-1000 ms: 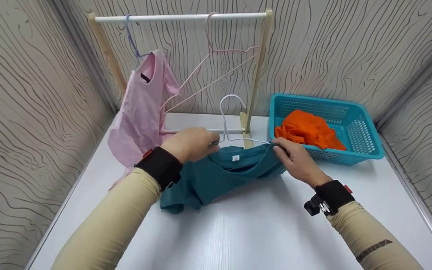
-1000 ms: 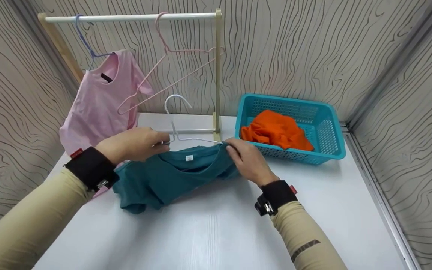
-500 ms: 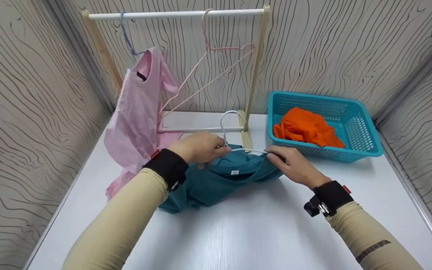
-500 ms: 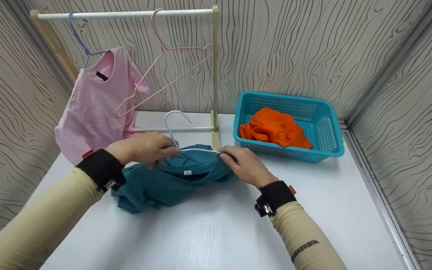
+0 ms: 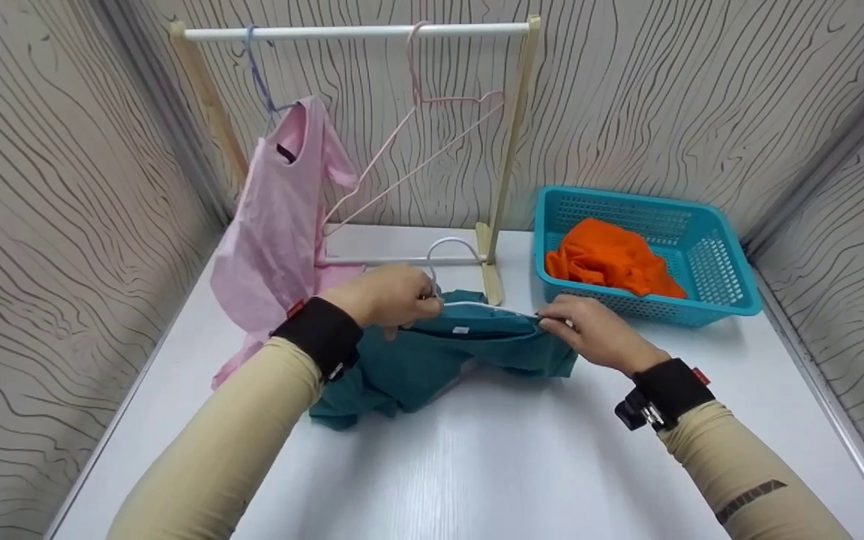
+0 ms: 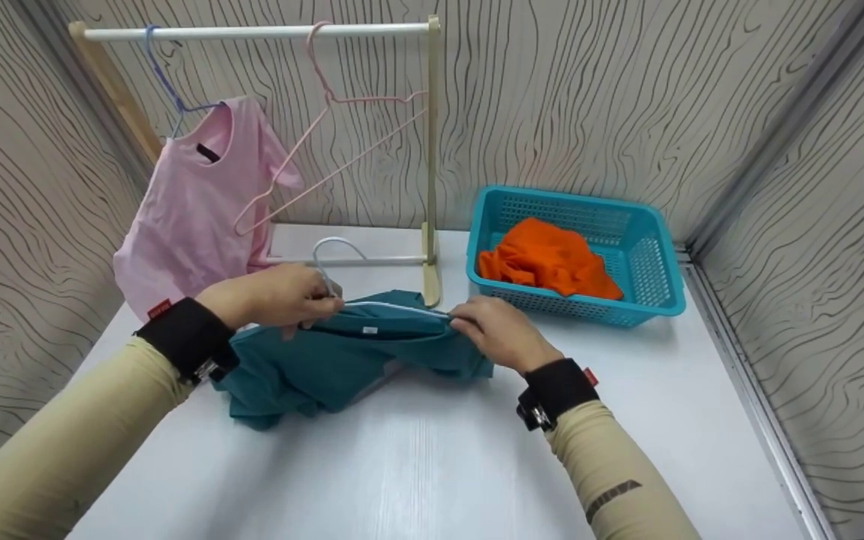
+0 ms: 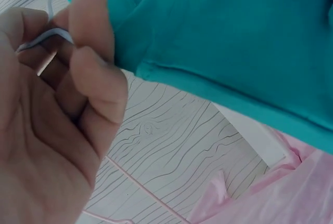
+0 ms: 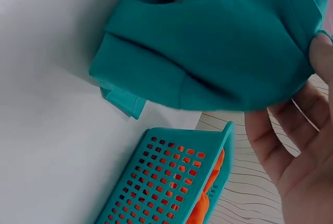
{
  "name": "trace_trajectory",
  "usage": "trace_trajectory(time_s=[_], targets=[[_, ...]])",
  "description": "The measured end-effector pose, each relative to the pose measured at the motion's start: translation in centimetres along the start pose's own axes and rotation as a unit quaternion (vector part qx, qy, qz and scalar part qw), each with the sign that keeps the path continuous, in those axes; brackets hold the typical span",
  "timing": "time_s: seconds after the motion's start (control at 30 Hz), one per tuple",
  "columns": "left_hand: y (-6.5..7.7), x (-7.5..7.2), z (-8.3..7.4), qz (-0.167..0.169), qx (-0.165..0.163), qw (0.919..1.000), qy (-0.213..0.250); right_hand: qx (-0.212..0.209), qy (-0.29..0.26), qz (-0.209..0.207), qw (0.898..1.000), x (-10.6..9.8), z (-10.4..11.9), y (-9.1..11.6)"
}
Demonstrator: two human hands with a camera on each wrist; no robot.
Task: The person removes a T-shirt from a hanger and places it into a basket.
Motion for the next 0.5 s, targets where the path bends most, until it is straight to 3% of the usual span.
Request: trace_trajectory(time_s=[0.5], targets=[[0.7,-0.2,0.1,-0.005,0.011,0.9997,0.02,0.018,0.052,-0.089,0.994,-1.6,-0.2,0.0]])
Point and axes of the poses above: each hand's wrist, its own y-axis away from the middle knuckle, its own x-axis out of the palm, z = x × y, the point moved 8 cm from there along -y, towards the middle knuckle, and after that the axes turned 11 degrees about x, right-handed, at the moved point
